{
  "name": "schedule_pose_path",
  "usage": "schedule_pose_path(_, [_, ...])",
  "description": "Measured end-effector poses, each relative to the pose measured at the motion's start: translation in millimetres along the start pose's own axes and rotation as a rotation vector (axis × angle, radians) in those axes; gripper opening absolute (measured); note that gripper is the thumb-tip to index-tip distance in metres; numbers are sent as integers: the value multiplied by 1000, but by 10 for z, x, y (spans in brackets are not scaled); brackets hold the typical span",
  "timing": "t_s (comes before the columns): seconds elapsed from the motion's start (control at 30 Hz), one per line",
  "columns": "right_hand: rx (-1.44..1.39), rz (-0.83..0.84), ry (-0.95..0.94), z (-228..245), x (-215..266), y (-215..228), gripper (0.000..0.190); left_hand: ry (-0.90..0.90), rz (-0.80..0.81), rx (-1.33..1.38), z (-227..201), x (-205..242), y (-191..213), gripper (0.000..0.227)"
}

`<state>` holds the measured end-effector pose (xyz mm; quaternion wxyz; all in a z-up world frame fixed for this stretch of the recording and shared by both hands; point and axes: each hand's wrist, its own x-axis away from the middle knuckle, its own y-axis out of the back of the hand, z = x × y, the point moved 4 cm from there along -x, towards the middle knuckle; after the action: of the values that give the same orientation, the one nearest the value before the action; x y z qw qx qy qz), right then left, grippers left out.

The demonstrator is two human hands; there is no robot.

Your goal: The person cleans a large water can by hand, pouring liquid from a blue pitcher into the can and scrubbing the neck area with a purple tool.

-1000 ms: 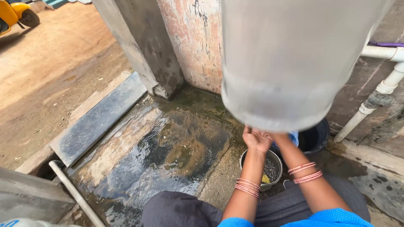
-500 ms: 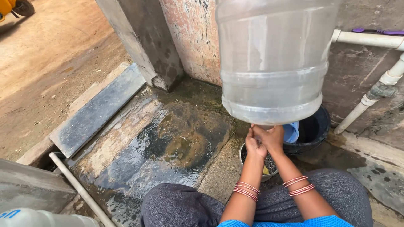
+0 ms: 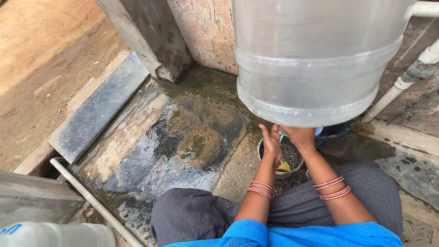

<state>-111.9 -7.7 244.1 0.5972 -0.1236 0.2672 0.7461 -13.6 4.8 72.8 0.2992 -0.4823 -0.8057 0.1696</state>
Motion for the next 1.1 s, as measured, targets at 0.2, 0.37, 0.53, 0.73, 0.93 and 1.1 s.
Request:
schedule_pose_path(0.2, [-305, 11, 50, 1048, -878, 497, 44, 7, 247, 392, -418, 141, -349, 85])
schedule_pose_path(0.37, [-349, -17, -278, 823, -693, 387, 42, 57, 164, 666, -382, -193, -346, 79])
schedule_pose_path(0.53, [-315, -19, -348, -150, -161, -73, 41, -115, 137, 708, 137, -451, -17, 62])
schedule_pose_path(0.73, [-319, -24, -475, -904, 449, -314, 39, 28, -107, 802, 630, -433, 63, 60])
schedule_pose_path(0.93, [-291, -42, -446, -1324, 525, -473, 38, -3, -64, 796, 504, -264, 71, 56])
schedule_pose_path(1.1, [-236, -43, -337, -1744, 428, -401, 37, 153, -92, 608, 465, -75, 190, 63])
